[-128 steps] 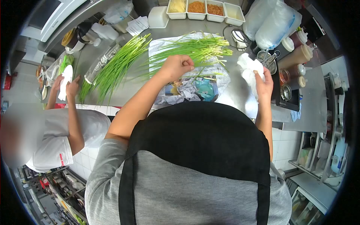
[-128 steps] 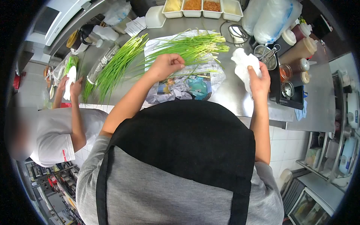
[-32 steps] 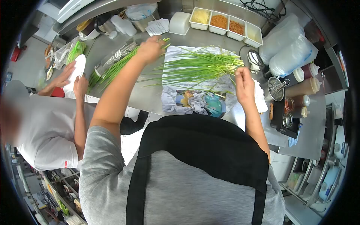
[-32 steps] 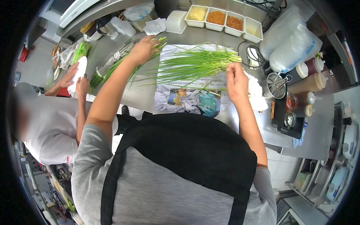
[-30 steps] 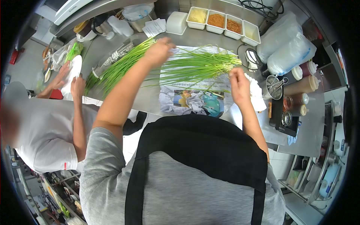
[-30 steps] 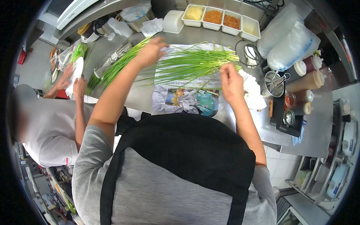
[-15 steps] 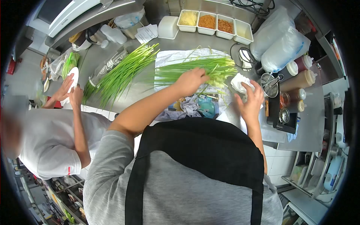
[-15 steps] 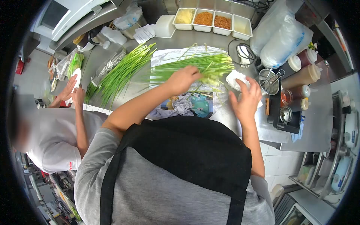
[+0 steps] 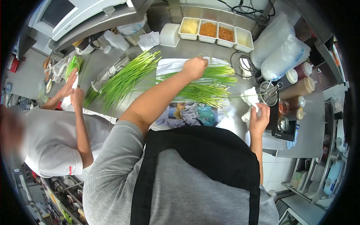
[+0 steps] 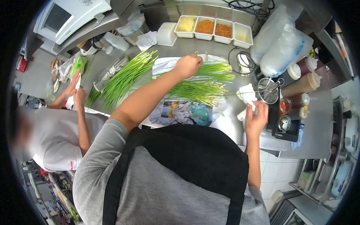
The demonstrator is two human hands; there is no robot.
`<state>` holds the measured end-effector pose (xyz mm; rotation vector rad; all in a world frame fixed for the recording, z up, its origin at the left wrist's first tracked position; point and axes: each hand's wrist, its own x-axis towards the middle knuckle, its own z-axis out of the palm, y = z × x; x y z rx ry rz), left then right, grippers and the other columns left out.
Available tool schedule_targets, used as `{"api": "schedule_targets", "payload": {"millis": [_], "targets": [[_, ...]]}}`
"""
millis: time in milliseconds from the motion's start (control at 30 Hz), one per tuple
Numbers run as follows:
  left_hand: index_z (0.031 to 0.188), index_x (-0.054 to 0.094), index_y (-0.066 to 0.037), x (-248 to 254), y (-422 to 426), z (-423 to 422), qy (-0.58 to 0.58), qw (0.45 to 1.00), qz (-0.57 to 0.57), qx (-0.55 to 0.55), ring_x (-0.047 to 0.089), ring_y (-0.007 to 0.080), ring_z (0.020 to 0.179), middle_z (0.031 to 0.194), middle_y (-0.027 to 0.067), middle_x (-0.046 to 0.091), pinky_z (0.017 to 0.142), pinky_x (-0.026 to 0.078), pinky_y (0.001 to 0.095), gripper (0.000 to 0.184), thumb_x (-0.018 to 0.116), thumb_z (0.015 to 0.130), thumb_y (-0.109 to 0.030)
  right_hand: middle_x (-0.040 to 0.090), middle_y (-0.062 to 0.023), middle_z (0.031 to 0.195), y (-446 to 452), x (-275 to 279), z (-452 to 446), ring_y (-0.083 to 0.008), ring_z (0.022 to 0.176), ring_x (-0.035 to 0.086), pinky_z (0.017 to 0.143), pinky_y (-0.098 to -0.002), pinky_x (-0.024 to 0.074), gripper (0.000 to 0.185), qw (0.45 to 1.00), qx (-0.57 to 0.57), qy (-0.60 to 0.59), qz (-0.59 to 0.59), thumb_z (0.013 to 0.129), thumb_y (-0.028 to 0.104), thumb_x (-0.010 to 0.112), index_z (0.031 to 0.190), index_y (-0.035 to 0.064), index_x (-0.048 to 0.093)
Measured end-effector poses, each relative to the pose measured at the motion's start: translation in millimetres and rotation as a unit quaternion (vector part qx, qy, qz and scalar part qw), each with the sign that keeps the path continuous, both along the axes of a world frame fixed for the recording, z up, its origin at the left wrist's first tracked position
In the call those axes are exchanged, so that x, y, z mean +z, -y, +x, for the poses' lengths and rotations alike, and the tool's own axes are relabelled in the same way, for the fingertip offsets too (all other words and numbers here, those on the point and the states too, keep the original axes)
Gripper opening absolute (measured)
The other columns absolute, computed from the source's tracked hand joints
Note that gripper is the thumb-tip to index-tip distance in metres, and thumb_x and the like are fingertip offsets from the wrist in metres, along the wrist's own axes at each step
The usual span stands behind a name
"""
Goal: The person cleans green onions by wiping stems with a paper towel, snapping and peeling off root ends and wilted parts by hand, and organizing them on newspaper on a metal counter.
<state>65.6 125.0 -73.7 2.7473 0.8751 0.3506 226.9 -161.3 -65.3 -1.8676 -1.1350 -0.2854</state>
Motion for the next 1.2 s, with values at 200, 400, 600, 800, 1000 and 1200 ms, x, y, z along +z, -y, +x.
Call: {"api": "schedule_targets", "payload": {"millis": [200, 400, 600, 800, 1000, 1200], "targets": [[0.094, 0.059, -0.010, 4, -1, 17, -0.002, 0.999, 0.023, 0.034, 0.056, 0.0297, 0.098, 0.100, 0.0109, 0.057, 0.079, 0.048, 0.0421, 0.017, 0.059, 0.079, -0.017, 0.059, -0.0110, 0.081, 22, -18, 14, -0.0215, 0.071, 0.057, 0.065, -0.0308, 0.0449, 0.016, 0.989, -0.008, -0.109, -0.099, 0.075, 0.008, 0.066, 0.088, 0.0001, 0.061], [0.103, 0.058, -0.010, -6, 16, -5, -0.015, 0.998, 0.023, -0.056, 0.054, 0.0297, 0.100, 0.101, 0.0105, 0.056, 0.080, 0.048, 0.0413, 0.028, 0.062, 0.076, -0.014, 0.058, -0.0094, 0.079, 21, -56, 17, -0.0207, 0.065, 0.053, 0.059, -0.0306, 0.0420, 0.016, 0.996, -0.043, -0.074, -0.033, 0.078, 0.011, 0.067, 0.089, 0.0013, 0.061], [0.100, 0.059, -0.010, 15, 59, -40, 0.012, 0.995, 0.051, -0.090, 0.056, 0.0301, 0.088, 0.093, 0.0095, 0.056, 0.075, 0.048, 0.0410, 0.030, 0.066, 0.072, -0.013, 0.056, -0.0089, 0.077, 24, -52, 17, -0.0204, 0.062, 0.050, 0.057, -0.0302, 0.0409, 0.016, 0.995, -0.032, -0.088, -0.024, 0.078, 0.011, 0.067, 0.089, 0.0016, 0.060], [0.086, 0.060, -0.008, 48, 98, -83, 0.018, 0.986, -0.006, -0.168, 0.056, 0.0311, 0.082, 0.081, 0.0098, 0.056, 0.071, 0.047, 0.0390, 0.020, 0.069, 0.071, -0.017, 0.056, -0.0076, 0.077, 25, -54, 18, -0.0176, 0.061, 0.048, 0.056, -0.0293, 0.0398, 0.015, 0.995, -0.032, -0.091, -0.020, 0.079, 0.011, 0.067, 0.088, 0.0016, 0.060], [0.083, 0.058, -0.006, 30, 71, -49, 0.129, 0.988, -0.045, -0.071, 0.056, 0.0322, 0.079, 0.080, 0.0124, 0.056, 0.071, 0.046, 0.0402, 0.005, 0.057, 0.080, -0.010, 0.064, -0.0144, 0.090, 27, -53, 21, -0.0254, 0.082, 0.062, 0.076, -0.0300, 0.0469, 0.020, 0.982, -0.024, -0.181, 0.047, 0.077, 0.006, 0.061, 0.096, 0.0017, 0.063], [0.084, 0.059, -0.007, -3, 58, 5, 0.035, 0.990, -0.064, -0.120, 0.058, 0.0322, 0.087, 0.085, 0.0117, 0.058, 0.075, 0.047, 0.0411, 0.007, 0.056, 0.078, -0.006, 0.064, -0.0229, 0.084, 47, 37, 20, -0.0367, 0.079, 0.063, 0.074, -0.0365, 0.0481, 0.032, 0.942, 0.032, -0.138, -0.306, 0.065, 0.013, 0.059, 0.094, 0.0003, 0.066]]}}
